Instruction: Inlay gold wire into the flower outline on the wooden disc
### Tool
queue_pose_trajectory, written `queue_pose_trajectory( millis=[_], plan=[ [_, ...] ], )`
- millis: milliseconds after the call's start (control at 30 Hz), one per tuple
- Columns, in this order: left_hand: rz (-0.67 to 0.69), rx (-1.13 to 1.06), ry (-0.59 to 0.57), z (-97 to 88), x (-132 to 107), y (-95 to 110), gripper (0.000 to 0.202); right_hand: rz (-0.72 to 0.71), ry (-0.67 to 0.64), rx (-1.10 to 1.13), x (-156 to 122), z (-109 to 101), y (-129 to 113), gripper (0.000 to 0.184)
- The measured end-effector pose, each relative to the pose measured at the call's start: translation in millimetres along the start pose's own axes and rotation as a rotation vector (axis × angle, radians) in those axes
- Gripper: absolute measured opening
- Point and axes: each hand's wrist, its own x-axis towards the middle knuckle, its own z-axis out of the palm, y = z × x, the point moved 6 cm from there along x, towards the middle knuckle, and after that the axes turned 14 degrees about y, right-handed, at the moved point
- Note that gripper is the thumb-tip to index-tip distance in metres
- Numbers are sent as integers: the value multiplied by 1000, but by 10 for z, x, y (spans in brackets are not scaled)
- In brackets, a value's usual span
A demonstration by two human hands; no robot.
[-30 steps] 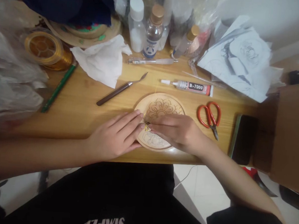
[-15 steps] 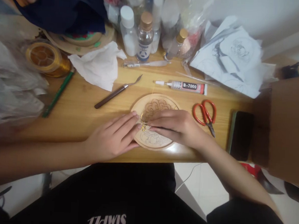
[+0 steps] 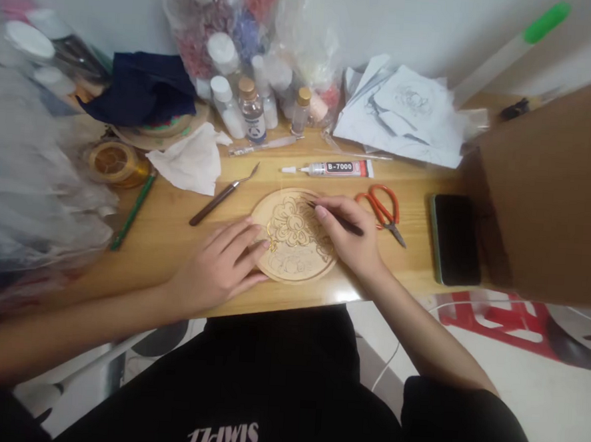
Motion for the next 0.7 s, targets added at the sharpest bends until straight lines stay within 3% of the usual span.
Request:
queue_pose_trajectory(
  millis=[367,700],
  plan=[
    [222,-116,-39,37,-22,-328,45,108,89,15,-310,-160,-34,13],
    [127,-209,-141,116,-85,-520,50,100,99,39,-565,-219,-82,10]
  ],
)
